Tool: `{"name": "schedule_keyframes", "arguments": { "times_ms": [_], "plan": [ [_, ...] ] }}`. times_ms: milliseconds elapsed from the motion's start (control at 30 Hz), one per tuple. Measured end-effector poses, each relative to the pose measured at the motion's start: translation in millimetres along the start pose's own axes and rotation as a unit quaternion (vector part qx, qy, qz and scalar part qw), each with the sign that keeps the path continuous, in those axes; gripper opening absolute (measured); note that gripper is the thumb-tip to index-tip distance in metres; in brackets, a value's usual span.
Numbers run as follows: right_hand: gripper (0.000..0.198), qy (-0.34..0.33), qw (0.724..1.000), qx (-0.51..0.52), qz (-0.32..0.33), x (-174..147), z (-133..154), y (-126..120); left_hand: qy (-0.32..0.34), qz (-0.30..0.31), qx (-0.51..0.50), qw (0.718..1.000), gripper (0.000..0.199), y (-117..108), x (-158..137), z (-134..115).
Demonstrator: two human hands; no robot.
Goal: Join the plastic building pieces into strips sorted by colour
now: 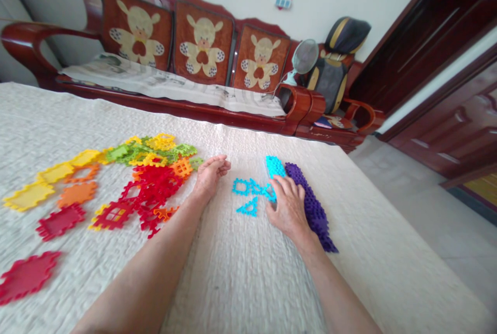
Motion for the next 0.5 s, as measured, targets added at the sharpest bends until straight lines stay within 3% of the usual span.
{"name": "schedule_keyframes", "arguments": {
  "times_ms": [300, 500],
  "plan": [
    [0.042, -0.014, 1.000, 0.013, 0.017, 6, 7, 3, -0.003, 0.003, -0.001, 1.000, 0.032, -2, 3, 2],
    [0.043, -0.006, 0.997, 0.030, -0.066, 7, -8, -5, 0.000, 0.006, 0.001, 1.000, 0.033, -1, 2, 2]
  ]
}}
Point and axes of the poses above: each hand's wrist, its own x-axis towards the middle knuckle, its own y-axis out of the palm, z = x × y, the point moved 4 cm from there along x, towards the middle knuckle, and after that the axes turned 8 degrees about -z, right-handed, at the moved point
